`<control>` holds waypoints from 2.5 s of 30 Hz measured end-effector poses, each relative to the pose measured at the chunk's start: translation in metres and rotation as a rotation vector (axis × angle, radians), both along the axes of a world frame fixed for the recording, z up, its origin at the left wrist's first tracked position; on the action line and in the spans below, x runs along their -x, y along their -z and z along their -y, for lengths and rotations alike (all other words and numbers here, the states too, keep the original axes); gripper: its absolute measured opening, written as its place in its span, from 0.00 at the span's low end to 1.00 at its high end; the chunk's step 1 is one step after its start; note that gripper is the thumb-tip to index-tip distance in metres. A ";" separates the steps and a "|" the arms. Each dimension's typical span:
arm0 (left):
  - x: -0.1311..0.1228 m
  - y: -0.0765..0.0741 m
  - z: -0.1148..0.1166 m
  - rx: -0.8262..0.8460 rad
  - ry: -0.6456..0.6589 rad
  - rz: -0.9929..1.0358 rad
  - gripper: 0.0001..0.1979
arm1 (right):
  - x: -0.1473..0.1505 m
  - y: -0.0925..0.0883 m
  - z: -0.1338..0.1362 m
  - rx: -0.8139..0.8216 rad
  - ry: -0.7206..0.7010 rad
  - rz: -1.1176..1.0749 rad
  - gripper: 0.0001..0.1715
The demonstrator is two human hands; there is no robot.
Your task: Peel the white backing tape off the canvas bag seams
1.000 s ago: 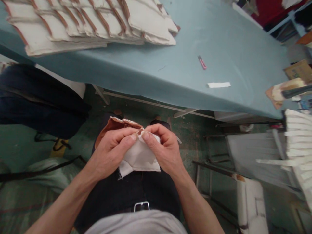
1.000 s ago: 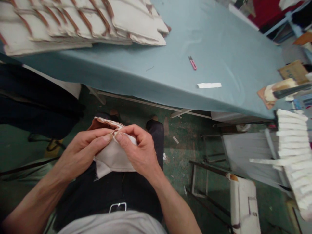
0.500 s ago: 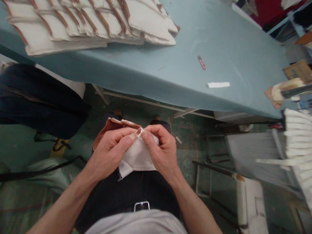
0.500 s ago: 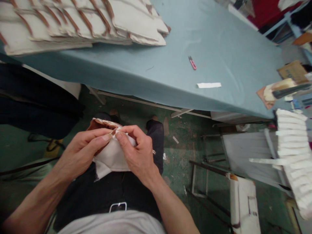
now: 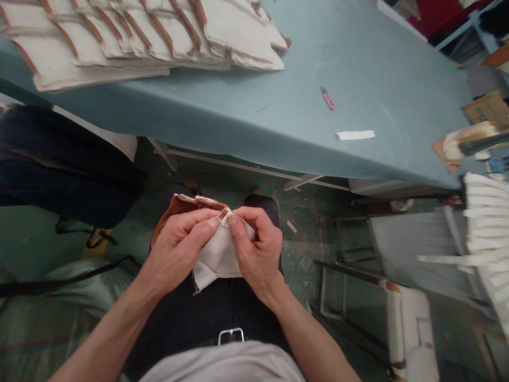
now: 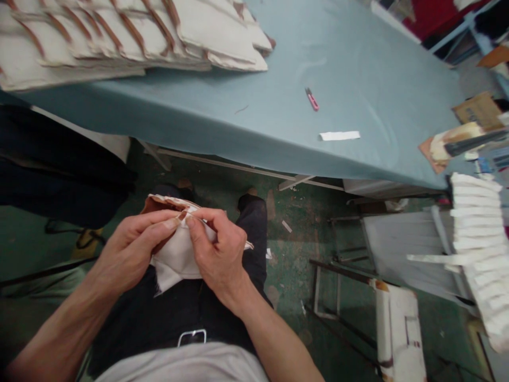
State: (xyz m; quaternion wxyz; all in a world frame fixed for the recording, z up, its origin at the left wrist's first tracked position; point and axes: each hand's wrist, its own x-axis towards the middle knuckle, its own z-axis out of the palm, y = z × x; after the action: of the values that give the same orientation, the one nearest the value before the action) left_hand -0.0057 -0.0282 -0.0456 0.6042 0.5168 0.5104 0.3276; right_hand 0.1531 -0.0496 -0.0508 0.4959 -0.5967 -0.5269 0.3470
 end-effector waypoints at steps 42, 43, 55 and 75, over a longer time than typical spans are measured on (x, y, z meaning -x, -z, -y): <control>-0.013 0.021 0.008 0.283 -0.166 0.294 0.18 | 0.000 0.015 -0.003 -0.123 0.041 0.166 0.08; -0.012 0.022 0.009 0.285 -0.170 0.298 0.17 | 0.000 0.016 -0.003 -0.130 0.046 0.178 0.08; -0.011 0.019 0.007 0.026 -0.155 0.101 0.12 | 0.009 0.019 0.001 -0.093 0.087 0.213 0.09; -0.022 -0.007 0.019 -0.286 -0.261 -0.235 0.08 | 0.004 0.013 0.009 -0.287 0.037 0.237 0.06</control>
State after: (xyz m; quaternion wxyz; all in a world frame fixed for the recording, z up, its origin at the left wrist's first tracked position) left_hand 0.0166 -0.0470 -0.0390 0.4136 0.5614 0.5882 0.4095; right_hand 0.1493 -0.0585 -0.0636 0.5167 -0.5661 -0.6146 0.1863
